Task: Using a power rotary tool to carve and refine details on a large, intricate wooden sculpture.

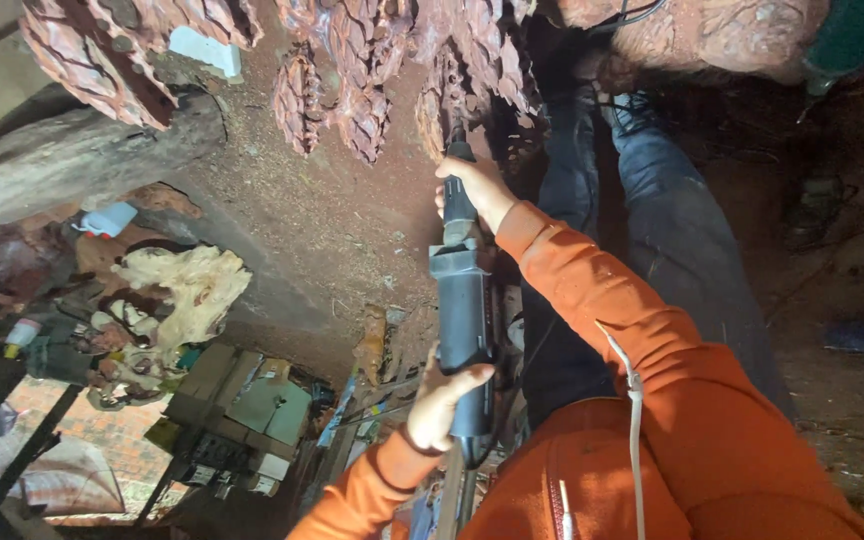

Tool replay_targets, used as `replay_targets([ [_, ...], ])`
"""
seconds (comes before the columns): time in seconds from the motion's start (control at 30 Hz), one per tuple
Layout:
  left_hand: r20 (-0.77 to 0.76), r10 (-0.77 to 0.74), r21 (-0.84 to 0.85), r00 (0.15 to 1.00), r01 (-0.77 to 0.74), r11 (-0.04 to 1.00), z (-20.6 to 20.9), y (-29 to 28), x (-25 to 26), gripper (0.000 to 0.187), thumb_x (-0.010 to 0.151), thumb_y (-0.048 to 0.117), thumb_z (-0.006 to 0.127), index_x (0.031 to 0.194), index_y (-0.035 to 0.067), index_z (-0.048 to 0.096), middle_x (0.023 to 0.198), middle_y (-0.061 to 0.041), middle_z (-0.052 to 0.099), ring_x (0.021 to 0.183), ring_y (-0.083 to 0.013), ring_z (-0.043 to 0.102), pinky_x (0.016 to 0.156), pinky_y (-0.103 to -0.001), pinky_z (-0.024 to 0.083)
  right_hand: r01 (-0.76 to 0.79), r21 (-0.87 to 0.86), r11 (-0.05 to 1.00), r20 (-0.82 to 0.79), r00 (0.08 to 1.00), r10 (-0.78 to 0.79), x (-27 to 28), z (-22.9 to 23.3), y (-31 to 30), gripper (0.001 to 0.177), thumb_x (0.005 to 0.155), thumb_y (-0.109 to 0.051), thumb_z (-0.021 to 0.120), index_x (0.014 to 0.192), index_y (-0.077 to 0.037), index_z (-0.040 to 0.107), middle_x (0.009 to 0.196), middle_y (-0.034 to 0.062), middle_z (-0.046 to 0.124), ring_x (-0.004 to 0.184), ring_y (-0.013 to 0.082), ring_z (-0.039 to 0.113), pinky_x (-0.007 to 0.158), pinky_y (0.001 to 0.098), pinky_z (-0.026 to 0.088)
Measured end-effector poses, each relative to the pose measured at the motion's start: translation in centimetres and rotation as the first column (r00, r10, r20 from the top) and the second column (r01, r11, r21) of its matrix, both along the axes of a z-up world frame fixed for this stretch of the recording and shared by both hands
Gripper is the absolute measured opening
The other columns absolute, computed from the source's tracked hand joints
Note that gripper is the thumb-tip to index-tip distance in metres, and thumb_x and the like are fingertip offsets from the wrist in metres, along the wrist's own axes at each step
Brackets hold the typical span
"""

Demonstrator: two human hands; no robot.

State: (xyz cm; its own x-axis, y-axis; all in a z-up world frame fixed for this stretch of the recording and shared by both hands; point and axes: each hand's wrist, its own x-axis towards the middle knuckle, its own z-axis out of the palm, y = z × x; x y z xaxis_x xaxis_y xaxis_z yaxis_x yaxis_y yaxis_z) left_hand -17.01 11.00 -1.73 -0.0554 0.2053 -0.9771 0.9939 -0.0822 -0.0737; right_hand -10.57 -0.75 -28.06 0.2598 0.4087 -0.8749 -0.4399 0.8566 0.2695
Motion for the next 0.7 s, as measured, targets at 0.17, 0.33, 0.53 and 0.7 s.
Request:
replay_targets([
  [0.17, -0.078, -0.134, 0.021, 0.988, 0.136, 0.991, 0.6, -1.8, 4.3, 0.053, 0.076, 0.006, 0.079, 0.123, 0.0, 0.056, 0.095, -0.014, 0.064, 0.07, -0.023, 0.061, 0.066, -0.034, 0.051, 0.02, 0.021, 1.0, -0.019, 1.0, -0.02, 0.1, -2.1, 1.3, 0.028, 0.081, -0.015, 0.065, 0.104, 0.001, 0.058, 0.072, 0.0142, 0.061, 0.053, 0.0225, 0.061, 0.05, 0.0373, 0.053],
  [0.33, -0.085, -0.148, 0.001, 0.985, 0.148, 0.989, 0.7, -3.8, 4.8, 0.049, 0.076, 0.009, 0.077, 0.121, 0.0, 0.061, 0.097, -0.012, 0.065, 0.079, -0.022, 0.06, 0.076, -0.037, 0.05, -0.015, 0.077, 0.997, -0.021, 1.0, 0.017, 0.2, -2.5, 0.6, 0.027, 0.081, -0.018, 0.067, 0.098, 0.002, 0.06, 0.073, 0.0145, 0.063, 0.055, 0.0242, 0.061, 0.052, 0.0364, 0.054],
  [0.53, -0.102, -0.192, -0.007, 0.976, 0.192, 0.981, 0.8, -2.9, 5.1, 0.04, 0.076, 0.011, 0.077, 0.111, -0.003, 0.064, 0.086, -0.012, 0.066, 0.063, -0.0204, 0.06, 0.06, -0.033, 0.05, -0.014, 0.077, 0.997, -0.049, 0.999, 0.017, 0.7, -1.3, 0.4, 0.024, 0.083, -0.019, 0.066, 0.098, -0.001, 0.06, 0.075, 0.0117, 0.063, 0.057, 0.0209, 0.062, 0.052, 0.0342, 0.054],
  [0.7, -0.297, -0.084, 0.035, 0.951, 0.098, 0.995, 0.2, -1.3, 4.2, 0.044, 0.082, 0.018, 0.077, 0.122, 0.001, 0.067, 0.091, -0.008, 0.067, 0.071, -0.0167, 0.061, 0.067, -0.028, 0.047, -0.046, 0.067, 0.997, -0.036, 0.998, 0.048, 1.0, -1.4, -0.1, 0.022, 0.084, -0.02, 0.066, 0.096, -0.002, 0.064, 0.071, 0.013, 0.065, 0.055, 0.0225, 0.06, 0.05, 0.0341, 0.051],
])
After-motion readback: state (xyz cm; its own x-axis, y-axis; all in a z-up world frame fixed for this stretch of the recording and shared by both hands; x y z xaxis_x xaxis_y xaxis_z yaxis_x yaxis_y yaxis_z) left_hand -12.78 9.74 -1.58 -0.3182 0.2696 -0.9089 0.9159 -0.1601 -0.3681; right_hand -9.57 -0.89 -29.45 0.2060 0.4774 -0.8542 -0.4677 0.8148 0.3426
